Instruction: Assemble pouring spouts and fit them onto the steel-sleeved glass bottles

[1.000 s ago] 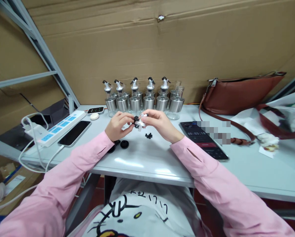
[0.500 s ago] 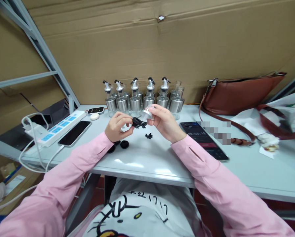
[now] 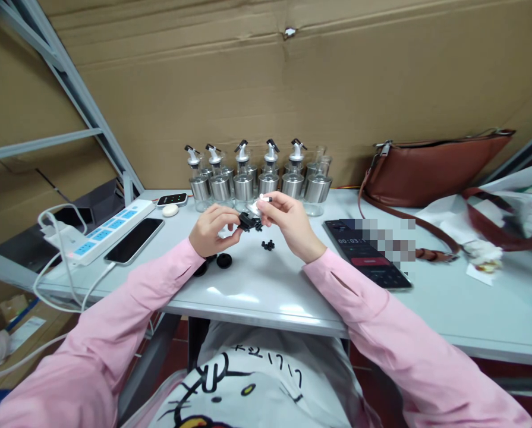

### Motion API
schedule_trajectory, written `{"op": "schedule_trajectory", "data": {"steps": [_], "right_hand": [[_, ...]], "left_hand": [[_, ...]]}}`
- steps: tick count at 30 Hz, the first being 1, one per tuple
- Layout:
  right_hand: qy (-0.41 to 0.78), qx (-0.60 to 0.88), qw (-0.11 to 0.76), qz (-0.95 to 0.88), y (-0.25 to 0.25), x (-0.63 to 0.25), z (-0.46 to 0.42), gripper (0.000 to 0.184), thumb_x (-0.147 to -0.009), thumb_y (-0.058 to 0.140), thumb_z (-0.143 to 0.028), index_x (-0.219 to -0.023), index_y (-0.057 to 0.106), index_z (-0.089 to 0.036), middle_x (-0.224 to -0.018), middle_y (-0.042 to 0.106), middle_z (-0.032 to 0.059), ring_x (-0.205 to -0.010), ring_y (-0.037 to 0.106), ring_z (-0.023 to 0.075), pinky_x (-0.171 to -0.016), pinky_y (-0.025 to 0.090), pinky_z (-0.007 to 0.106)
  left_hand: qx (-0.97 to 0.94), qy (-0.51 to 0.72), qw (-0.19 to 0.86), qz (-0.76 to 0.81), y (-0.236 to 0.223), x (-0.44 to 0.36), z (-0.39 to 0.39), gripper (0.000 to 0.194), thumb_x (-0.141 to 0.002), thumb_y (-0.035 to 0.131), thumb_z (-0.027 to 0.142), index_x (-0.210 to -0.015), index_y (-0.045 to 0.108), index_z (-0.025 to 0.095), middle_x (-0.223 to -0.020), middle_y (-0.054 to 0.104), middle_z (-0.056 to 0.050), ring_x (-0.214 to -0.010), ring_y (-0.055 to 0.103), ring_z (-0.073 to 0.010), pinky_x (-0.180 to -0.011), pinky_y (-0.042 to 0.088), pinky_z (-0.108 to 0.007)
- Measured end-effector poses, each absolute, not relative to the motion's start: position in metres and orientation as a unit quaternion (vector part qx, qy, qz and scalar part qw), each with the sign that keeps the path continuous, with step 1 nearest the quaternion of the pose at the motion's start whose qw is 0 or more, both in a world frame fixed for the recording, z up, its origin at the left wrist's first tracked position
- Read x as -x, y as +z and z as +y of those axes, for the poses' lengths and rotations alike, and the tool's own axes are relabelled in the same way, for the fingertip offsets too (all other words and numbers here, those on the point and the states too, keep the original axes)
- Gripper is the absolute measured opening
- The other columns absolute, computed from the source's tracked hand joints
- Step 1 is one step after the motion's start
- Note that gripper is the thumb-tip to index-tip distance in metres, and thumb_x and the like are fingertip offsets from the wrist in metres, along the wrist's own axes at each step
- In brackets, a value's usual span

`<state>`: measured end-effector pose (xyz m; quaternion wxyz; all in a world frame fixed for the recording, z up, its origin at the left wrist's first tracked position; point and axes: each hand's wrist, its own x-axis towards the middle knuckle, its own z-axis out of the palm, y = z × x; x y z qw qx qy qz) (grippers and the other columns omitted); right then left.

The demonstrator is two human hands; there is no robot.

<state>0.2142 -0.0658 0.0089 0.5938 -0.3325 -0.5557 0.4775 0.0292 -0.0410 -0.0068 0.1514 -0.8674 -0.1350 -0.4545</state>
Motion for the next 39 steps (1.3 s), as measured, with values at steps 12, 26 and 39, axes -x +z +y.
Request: {"op": "schedule_trajectory", "data": {"steps": [12,26,39], "right_hand": [[0.443,0.337,0.589,-0.586,0.008,-0.213,-0.066,0.023,-0.067,0.074,-0.037,-0.074,0.062,-0.019,-0.055,0.057,-0.0044,-0.049,0.049,0.0085,-0.051,0.037,0.024],[0.329,0.334,0.572,-0.673,-0.004,-0.212,-0.065,0.026,-0.077,0.064,-0.038,-0.077,0.045,-0.021,-0.07,0.059,-0.0013,-0.056,0.054,0.0104,-0.052,0.042,0.025],[0.042,0.283,0.499,-0.818,-0.008,-0.215,-0.068,0.043,-0.068,0.064,-0.014,-0.106,0.046,-0.022,-0.098,0.057,0.0053,-0.081,0.059,0.017,-0.063,0.049,0.029]], "left_hand": [[0.849,-0.485,0.166,-0.126,-0.006,-0.032,-0.042,0.012,-0.078,0.054,0.015,-0.086,0.046,0.02,-0.079,0.065,0.0,-0.064,0.06,-0.0104,-0.067,0.045,-0.027],[0.877,-0.438,0.092,-0.177,-0.008,-0.032,-0.043,0.042,-0.072,0.052,0.017,-0.114,0.045,0.017,-0.107,0.062,-0.008,-0.084,0.062,-0.0182,-0.079,0.044,-0.033],[0.858,-0.468,0.091,-0.19,-0.008,-0.032,-0.043,0.04,-0.069,0.056,0.019,-0.108,0.046,0.017,-0.098,0.063,-0.003,-0.061,0.058,-0.0101,-0.076,0.041,-0.031]]}}
